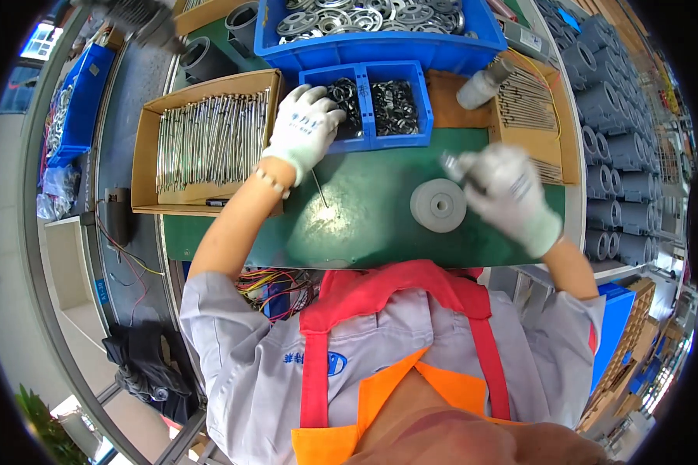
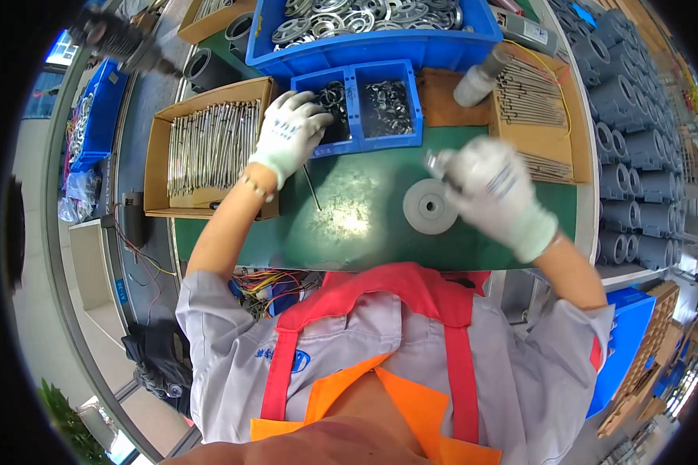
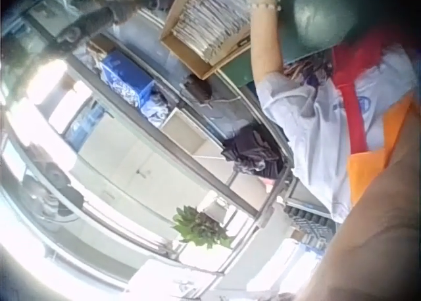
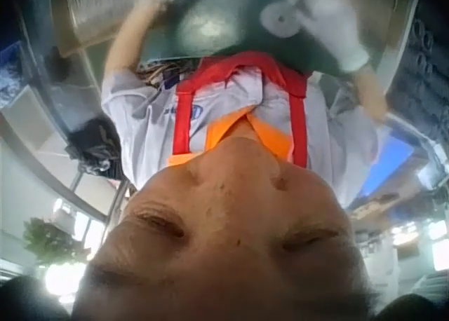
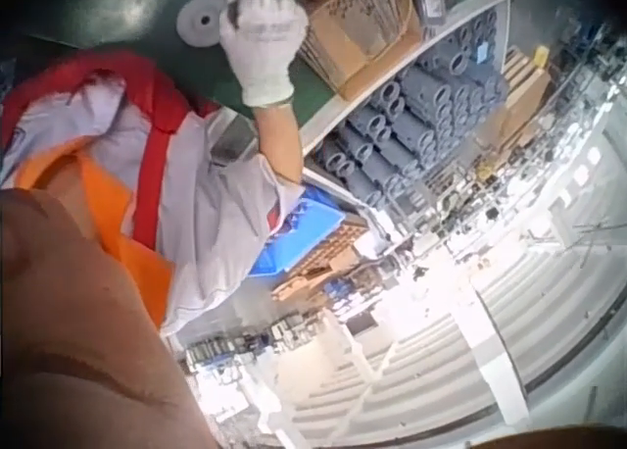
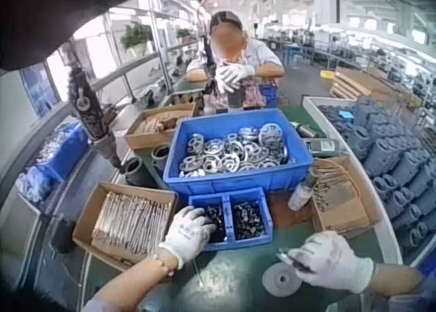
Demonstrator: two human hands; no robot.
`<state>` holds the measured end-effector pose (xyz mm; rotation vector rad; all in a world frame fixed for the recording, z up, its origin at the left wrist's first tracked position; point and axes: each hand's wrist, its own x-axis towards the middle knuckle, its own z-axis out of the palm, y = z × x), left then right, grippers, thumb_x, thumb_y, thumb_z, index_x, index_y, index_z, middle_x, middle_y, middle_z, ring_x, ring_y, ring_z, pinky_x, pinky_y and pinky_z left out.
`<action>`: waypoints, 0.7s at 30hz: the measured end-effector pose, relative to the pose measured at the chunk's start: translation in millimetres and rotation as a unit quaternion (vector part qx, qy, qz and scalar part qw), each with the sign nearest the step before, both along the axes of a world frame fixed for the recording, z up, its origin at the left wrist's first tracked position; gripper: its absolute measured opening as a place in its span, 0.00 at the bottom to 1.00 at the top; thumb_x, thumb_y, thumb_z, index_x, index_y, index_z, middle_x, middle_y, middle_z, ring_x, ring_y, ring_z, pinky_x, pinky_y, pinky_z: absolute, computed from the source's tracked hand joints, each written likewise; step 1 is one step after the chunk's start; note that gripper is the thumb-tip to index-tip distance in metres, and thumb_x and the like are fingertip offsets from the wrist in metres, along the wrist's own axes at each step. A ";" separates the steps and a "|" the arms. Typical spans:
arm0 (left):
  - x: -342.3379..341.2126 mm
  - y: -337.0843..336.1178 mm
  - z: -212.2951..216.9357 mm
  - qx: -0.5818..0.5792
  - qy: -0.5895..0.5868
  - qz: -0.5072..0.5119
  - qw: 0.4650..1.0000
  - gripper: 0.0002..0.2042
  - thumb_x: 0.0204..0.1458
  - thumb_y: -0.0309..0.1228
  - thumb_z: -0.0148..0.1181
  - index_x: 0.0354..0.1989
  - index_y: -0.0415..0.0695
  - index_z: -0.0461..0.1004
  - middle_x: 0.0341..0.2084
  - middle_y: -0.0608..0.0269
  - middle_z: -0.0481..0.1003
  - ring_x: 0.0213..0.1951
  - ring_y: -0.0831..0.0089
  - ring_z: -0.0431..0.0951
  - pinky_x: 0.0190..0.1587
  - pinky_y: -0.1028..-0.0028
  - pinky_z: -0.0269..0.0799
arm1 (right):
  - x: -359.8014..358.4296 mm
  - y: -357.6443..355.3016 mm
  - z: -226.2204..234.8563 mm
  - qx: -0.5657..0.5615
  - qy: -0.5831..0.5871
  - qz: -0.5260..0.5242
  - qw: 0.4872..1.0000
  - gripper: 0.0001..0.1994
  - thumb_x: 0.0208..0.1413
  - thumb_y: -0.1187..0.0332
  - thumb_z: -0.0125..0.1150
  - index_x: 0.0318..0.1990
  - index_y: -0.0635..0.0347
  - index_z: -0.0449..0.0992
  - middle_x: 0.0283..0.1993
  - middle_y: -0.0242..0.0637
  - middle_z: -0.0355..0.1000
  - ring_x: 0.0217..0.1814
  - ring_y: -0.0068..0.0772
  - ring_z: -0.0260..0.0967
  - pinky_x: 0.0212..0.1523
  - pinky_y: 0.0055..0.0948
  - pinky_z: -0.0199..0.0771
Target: The person assembles electric motors by inserting a motor rotor into a motor stator, then securing the motor housing and end cap with screws using an electric screwdriver.
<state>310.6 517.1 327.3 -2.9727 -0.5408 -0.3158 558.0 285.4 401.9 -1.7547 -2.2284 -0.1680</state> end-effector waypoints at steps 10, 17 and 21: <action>17.1 19.2 -35.7 0.037 -0.017 -0.009 0.999 0.11 0.50 0.36 0.61 0.38 0.43 0.78 0.37 0.56 0.78 0.41 0.55 0.76 0.43 0.57 0.71 | -16.8 -112.9 -46.8 0.094 0.246 -0.044 0.964 0.19 0.49 0.61 0.65 0.49 0.53 0.75 0.53 0.37 0.71 0.56 0.44 0.68 0.53 0.44 0.68; 11.5 38.9 -50.5 -0.045 -0.023 0.011 0.999 0.13 0.59 0.34 0.54 0.44 0.39 0.78 0.41 0.51 0.78 0.43 0.54 0.76 0.48 0.62 0.70 | 100.6 -326.9 6.5 0.285 0.057 -0.469 0.834 0.11 0.52 0.67 0.61 0.43 0.57 0.80 0.41 0.40 0.77 0.44 0.42 0.75 0.46 0.36 0.75; 20.2 44.7 -58.5 -0.159 -0.073 0.085 0.981 0.13 0.59 0.27 0.54 0.50 0.39 0.77 0.45 0.51 0.78 0.44 0.59 0.78 0.49 0.65 0.72 | 182.2 -506.9 -39.3 0.234 0.053 -0.766 0.596 0.17 0.55 0.59 0.58 0.50 0.55 0.78 0.50 0.48 0.76 0.55 0.47 0.73 0.57 0.37 0.71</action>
